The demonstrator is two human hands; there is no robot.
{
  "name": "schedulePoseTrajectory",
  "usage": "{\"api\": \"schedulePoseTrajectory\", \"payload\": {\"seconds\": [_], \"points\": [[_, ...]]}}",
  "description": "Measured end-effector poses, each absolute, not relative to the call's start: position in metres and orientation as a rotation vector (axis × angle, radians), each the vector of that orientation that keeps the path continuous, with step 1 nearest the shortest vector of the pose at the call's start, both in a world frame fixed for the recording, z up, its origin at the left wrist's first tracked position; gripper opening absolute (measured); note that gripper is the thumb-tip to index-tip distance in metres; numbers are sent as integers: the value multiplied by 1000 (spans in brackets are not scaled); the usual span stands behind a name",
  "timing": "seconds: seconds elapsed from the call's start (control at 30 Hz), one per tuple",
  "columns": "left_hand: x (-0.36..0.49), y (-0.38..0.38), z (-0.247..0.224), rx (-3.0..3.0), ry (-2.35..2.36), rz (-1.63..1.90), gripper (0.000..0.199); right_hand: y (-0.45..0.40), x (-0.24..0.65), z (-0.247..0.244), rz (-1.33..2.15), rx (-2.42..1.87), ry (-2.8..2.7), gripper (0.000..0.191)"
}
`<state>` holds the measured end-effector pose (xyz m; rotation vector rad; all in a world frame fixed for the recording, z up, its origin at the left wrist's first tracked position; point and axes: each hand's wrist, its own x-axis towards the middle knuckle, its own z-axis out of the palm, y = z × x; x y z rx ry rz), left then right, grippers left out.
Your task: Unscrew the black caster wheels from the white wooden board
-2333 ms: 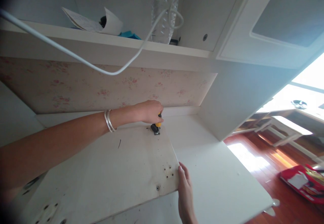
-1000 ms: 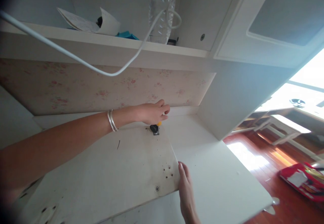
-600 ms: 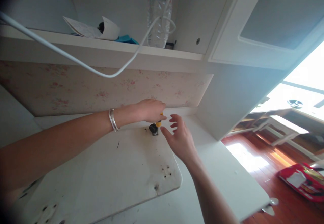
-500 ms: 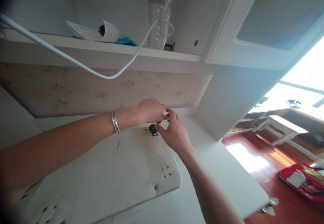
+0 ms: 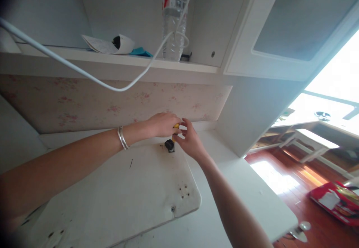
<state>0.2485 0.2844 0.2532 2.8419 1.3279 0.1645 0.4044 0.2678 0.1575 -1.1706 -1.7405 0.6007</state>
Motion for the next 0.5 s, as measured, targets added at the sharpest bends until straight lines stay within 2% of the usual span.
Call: {"api": "schedulePoseTrajectory", "payload": {"seconds": [0.07, 0.13, 0.23, 0.37, 0.43, 0.5], "points": [[252, 284, 250, 2856, 1373, 208, 40, 267, 402, 156, 501, -1233, -1747, 77], [254, 283, 247, 2873, 1372, 233, 46, 267, 401, 157, 460, -1287, -1741, 71], [252, 286, 244, 2903, 1240, 271, 37, 271, 404, 154, 523, -1266, -1733, 65], [246, 295, 242, 2916, 1131, 295, 33, 276, 407, 148, 728, -1100, -1660, 82], [246, 297, 240, 2890, 1228, 317, 29, 276, 407, 148, 622, -1144, -1667, 88], [246, 296, 239, 2871, 1308, 349, 39, 275, 408, 150, 478, -1219, -1702, 80]]}}
